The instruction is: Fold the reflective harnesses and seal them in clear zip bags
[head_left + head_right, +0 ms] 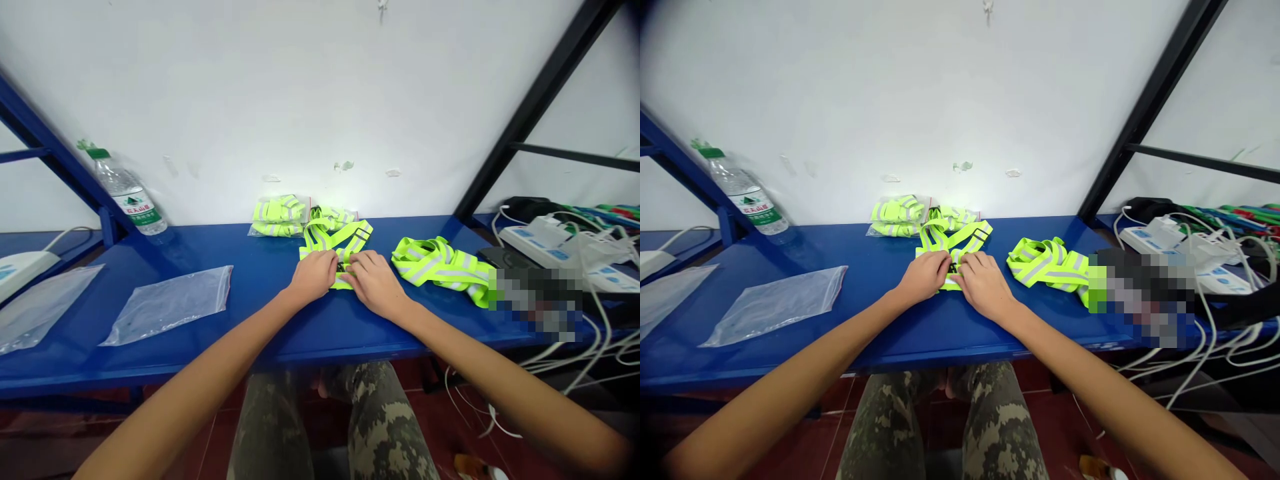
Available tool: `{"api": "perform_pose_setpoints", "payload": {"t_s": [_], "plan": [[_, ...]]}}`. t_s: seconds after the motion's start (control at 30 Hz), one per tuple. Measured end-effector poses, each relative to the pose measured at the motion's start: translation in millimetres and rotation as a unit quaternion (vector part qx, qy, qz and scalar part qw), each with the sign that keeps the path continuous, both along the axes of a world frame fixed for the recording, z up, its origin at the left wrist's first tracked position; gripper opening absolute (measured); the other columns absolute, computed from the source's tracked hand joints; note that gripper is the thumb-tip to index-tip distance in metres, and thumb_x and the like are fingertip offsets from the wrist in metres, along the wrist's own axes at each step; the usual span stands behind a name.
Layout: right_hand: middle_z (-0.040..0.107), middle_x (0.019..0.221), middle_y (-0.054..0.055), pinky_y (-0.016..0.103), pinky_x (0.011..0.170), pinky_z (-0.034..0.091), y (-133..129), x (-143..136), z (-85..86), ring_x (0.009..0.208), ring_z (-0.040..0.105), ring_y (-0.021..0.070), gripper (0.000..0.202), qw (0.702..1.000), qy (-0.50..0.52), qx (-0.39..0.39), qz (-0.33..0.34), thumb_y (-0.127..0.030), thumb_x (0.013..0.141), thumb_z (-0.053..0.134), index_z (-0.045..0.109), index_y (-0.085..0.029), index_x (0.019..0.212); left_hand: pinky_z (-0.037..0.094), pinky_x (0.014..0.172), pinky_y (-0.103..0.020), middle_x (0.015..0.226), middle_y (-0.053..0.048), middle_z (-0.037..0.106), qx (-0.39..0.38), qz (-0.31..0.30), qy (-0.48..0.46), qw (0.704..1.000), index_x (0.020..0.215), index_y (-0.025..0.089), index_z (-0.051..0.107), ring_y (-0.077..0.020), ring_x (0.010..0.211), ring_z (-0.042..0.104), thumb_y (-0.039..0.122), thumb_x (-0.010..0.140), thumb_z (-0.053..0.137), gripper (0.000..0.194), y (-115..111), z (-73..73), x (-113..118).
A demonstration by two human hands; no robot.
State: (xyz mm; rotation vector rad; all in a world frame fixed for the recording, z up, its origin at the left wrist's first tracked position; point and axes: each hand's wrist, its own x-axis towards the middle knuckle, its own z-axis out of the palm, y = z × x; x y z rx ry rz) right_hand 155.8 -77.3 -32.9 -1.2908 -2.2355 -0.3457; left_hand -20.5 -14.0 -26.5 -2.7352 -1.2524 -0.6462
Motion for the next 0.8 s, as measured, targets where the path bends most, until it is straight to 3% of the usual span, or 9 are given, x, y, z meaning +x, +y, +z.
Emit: {"api": "perform_pose_setpoints", "payload": {"t_s": [0.13,0.2,0.4,0.5,0.63,0.8], "plan": [[0.058,0.127,0.018,0.051,0.104,0.039,-10,0,1.6,0.119,0.048,0.0335,0.046,0.998,-0.045,-0.013,0.032,-0.046,0.098,0.044,0.056,-0.011,0.125,0.042,0.068,-0.029,0.087,-0.007,0.070,-0.008,0.004,-0.008,1.000,0.090,0.018,0.061,-0.0207,0.082,0.065,0.027,0.100,0.037,0.028,1,3.1,1],[0.057,0.126,0.019,0.050,0.100,0.043,-7,-1,0.6,0.115,0.051,0.0327,0.049,0.997,-0.051,-0.046,0.045,-0.047,0.098,0.042,0.052,-0.011,0.130,0.040,0.066,-0.029,0.086,-0.007,0.071,-0.015,0.004,-0.013,1.000,0.090,0.018,0.062,-0.0206,0.081,0.066,0.028,0.100,0.036,0.029,2,4.6,1],[0.060,0.112,0.021,0.048,0.089,0.048,4,-4,0.0,0.102,0.054,0.0330,0.051,0.990,-0.096,-0.088,0.052,-0.049,0.098,0.039,0.053,-0.008,0.125,0.036,0.060,-0.030,0.080,-0.004,0.071,-0.034,0.021,-0.046,0.998,0.089,0.019,0.064,-0.0192,0.073,0.065,0.031,0.099,0.040,0.029,-1,5.7,-2],[0.060,0.109,0.019,0.045,0.087,0.047,5,-2,0.6,0.100,0.054,0.0308,0.048,0.991,-0.080,-0.087,0.061,-0.049,0.099,0.036,0.054,-0.010,0.121,0.040,0.068,-0.030,0.086,-0.005,0.071,0.010,0.021,-0.061,0.998,0.090,0.018,0.064,-0.0195,0.081,0.064,0.030,0.100,0.037,0.031,-11,4.9,-6],[0.060,0.101,0.015,0.041,0.083,0.046,12,3,0.1,0.093,0.054,0.0274,0.039,0.991,-0.061,-0.099,0.061,-0.045,0.101,0.034,0.055,-0.012,0.103,0.042,0.079,-0.035,0.094,-0.010,0.068,0.110,-0.020,0.007,0.994,0.091,0.015,0.064,-0.0239,0.092,0.061,0.035,0.101,0.035,0.037,-23,4.5,-10],[0.059,0.100,0.013,0.039,0.085,0.046,23,8,-0.1,0.093,0.054,0.0245,0.030,0.988,0.002,-0.120,0.102,-0.040,0.102,0.036,0.054,-0.015,0.099,0.041,0.068,-0.034,0.085,-0.011,0.068,0.124,-0.025,0.082,0.989,0.090,0.013,0.065,-0.0241,0.081,0.063,0.033,0.102,0.027,0.044,-17,6.5,-5]]}}
